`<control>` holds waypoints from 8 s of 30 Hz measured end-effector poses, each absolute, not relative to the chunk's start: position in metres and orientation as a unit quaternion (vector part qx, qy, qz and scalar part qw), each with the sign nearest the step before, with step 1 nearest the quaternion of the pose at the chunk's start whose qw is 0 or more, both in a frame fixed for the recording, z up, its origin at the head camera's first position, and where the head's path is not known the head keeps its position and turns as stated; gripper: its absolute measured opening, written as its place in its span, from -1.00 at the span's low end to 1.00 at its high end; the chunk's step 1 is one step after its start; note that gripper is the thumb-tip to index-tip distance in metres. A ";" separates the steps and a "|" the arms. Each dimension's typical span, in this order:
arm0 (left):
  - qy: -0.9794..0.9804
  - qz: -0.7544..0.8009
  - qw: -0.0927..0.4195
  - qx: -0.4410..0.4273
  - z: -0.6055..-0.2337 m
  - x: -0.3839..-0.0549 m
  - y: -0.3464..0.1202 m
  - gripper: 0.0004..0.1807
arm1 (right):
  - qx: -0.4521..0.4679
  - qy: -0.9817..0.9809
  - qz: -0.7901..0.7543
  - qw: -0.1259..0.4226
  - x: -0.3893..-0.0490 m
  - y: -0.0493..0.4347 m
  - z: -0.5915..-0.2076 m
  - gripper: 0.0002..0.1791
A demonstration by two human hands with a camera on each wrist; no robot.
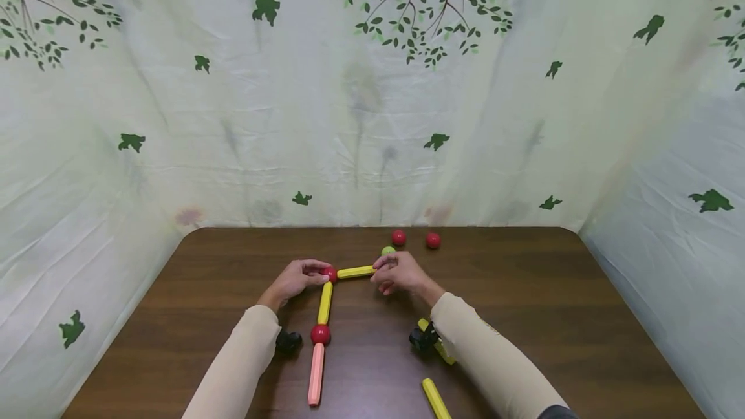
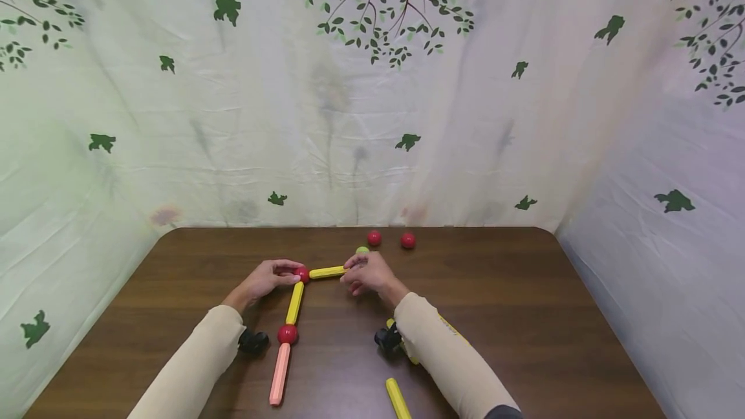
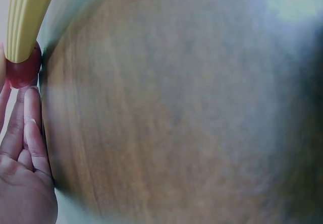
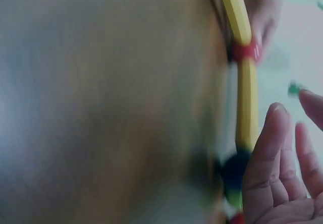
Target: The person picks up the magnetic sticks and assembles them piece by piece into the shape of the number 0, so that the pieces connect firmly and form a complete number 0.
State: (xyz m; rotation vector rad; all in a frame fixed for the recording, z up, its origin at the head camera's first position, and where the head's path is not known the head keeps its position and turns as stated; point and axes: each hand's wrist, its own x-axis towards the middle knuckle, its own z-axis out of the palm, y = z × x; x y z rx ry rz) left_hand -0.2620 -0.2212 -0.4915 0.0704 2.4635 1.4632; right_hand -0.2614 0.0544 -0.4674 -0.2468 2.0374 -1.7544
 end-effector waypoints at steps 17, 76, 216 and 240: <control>0.845 0.515 0.141 0.028 -0.489 -0.261 -0.221 -0.60 | -0.196 0.879 -0.412 0.139 -0.328 0.079 -0.455 -0.66; 0.843 0.517 0.146 0.044 -0.489 -0.262 -0.222 -0.60 | -0.529 0.768 -0.266 0.244 -0.235 0.021 -0.439 -0.68; 0.850 0.501 0.162 0.024 -0.491 -0.266 -0.221 -0.56 | -0.607 0.769 -0.100 0.172 -0.142 0.162 -0.456 -0.67; 0.852 0.499 0.156 0.035 -0.488 -0.268 -0.217 -0.56 | -0.482 0.817 -0.214 0.233 -0.141 0.093 -0.464 -0.89</control>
